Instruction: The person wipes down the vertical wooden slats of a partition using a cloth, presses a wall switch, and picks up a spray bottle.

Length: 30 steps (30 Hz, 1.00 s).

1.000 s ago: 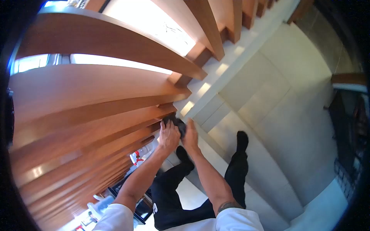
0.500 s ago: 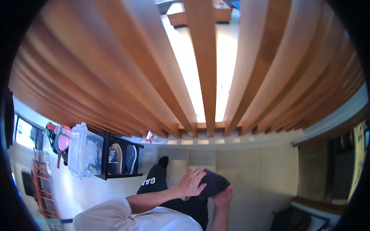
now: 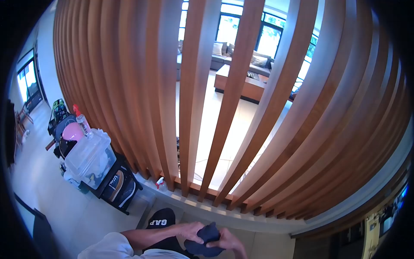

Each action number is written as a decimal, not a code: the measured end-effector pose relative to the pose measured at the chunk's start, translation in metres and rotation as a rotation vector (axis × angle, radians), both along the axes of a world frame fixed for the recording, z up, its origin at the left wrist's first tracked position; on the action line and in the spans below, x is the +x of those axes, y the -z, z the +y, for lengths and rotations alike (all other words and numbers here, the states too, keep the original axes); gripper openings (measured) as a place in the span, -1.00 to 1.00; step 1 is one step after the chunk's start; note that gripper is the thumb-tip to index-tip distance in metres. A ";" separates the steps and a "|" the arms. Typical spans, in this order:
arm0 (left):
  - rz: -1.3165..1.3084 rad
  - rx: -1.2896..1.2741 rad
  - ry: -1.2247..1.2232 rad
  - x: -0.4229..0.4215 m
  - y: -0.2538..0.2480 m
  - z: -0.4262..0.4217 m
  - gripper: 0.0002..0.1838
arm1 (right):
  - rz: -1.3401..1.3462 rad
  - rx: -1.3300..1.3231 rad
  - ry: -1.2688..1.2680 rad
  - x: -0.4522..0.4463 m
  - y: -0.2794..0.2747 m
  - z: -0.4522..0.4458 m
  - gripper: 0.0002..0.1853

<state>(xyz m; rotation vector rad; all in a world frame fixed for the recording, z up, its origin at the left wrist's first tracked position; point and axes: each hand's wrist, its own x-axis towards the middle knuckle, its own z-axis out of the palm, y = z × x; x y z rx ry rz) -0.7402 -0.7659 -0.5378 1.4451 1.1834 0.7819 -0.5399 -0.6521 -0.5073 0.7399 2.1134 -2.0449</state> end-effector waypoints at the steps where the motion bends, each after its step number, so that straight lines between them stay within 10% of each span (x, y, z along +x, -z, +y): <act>1: 0.123 -0.010 -0.027 -0.005 -0.016 0.003 -0.59 | 0.067 0.120 -0.114 -0.017 -0.031 0.008 -0.64; 5: 0.262 0.133 -0.562 -0.055 -0.142 0.033 -0.62 | 0.269 1.361 -0.189 -0.089 -0.184 0.042 -0.60; 9: 0.723 1.706 -0.848 -0.108 -0.323 0.044 -0.44 | 1.187 2.217 0.005 -0.168 -0.365 0.043 -0.66; 12: 1.012 1.982 -1.154 -0.152 -0.387 0.072 -0.39 | 1.413 2.442 -0.093 -0.225 -0.445 0.041 -0.62; 18: 0.626 1.557 -1.080 -0.206 -0.346 0.149 -0.17 | 0.699 2.639 -0.313 -0.302 -0.438 0.113 -0.24; 22: 0.919 1.551 -1.353 -0.193 -0.332 0.165 -0.24 | 0.683 2.719 -0.461 -0.297 -0.443 0.120 -0.09; 25: 0.903 1.680 -1.329 -0.192 -0.335 0.172 -0.22 | 0.694 2.326 -0.477 -0.288 -0.438 0.135 -0.07; 27: 0.807 1.671 -1.217 -0.186 -0.347 0.168 -0.38 | 0.538 2.894 -0.552 -0.288 -0.446 0.127 -0.32; 30: 0.835 1.586 -1.079 -0.187 -0.355 0.169 -0.44 | 0.695 2.884 -0.363 -0.283 -0.420 0.126 -0.38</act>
